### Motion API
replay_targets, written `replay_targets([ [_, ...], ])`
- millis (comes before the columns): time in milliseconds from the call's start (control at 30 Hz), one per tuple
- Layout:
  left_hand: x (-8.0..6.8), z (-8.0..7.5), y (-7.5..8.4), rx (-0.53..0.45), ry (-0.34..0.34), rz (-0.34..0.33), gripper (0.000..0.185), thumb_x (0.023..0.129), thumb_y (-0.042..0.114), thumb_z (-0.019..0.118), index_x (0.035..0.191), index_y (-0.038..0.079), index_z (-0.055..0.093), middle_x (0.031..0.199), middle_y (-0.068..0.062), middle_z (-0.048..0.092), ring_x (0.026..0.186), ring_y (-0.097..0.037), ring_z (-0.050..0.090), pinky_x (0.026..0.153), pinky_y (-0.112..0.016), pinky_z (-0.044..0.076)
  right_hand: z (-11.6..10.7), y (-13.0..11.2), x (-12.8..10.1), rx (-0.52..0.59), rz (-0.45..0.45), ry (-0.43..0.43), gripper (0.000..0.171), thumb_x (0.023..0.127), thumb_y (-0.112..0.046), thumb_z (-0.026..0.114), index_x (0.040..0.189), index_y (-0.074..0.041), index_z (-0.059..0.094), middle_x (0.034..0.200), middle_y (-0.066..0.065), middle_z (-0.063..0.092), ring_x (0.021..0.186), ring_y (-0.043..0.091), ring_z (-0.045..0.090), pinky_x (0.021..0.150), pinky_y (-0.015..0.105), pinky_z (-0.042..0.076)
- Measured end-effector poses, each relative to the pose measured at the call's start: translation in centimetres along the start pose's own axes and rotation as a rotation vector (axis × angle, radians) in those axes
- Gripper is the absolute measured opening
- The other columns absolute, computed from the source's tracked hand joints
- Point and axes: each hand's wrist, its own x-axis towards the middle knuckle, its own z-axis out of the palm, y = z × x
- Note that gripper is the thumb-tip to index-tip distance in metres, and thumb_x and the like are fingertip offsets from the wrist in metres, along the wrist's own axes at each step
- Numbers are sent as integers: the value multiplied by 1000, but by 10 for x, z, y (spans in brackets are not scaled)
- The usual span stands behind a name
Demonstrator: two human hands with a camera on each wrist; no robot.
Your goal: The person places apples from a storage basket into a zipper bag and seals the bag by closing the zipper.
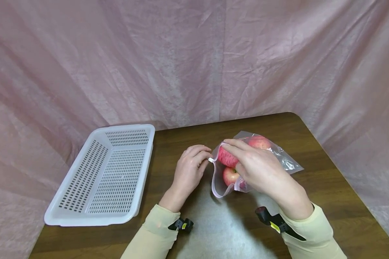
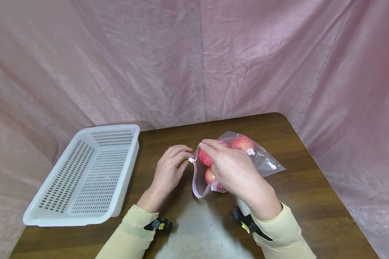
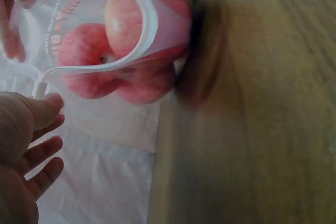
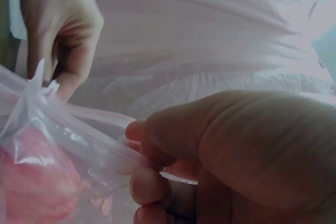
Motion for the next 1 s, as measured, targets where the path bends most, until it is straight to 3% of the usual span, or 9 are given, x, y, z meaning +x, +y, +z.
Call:
replay_targets([
  [233, -1, -21, 5, -33, 10, -55, 18, 94, -7, 83, 100, 9, 80, 126, -4, 78, 135, -27, 66, 116, -42, 49, -3, 6, 0, 0, -4, 34, 64, 87, 7, 61, 144, -20, 74, 154, 1, 65, 117, 31, 73, 65, 47, 56],
  [467, 4, -41, 16, -57, 74, -72, 19, 94, -11, 77, 96, 8, 75, 124, -6, 79, 134, -30, 67, 117, -45, 47, -3, 12, 1, 33, -8, 98, 57, 91, 6, 59, 136, -23, 79, 150, -1, 67, 92, 21, 76, 63, 41, 52],
  [700, 8, -53, 25, -36, 115, -73, 20, 94, -13, 74, 96, 6, 71, 125, -8, 79, 132, -30, 68, 119, -44, 46, -2, 17, 1, 42, 1, 221, 48, 95, 4, 62, 130, -23, 81, 141, 2, 71, 97, 25, 78, 63, 46, 54],
  [867, 9, -62, 29, -26, 150, -79, 18, 93, -11, 78, 97, 5, 72, 125, -8, 80, 131, -30, 70, 118, -45, 47, -4, 19, 1, 56, 16, 312, 40, 92, 10, 64, 113, -19, 83, 138, -1, 73, 93, 23, 78, 61, 45, 52],
  [1000, 10, -67, 30, -20, 163, -85, 16, 94, -9, 80, 99, 4, 73, 125, -9, 79, 131, -30, 69, 119, -42, 45, -5, 21, 2, 82, 39, 377, 33, 92, 12, 62, 98, -18, 75, 131, -3, 75, 87, 20, 76, 61, 44, 50],
])
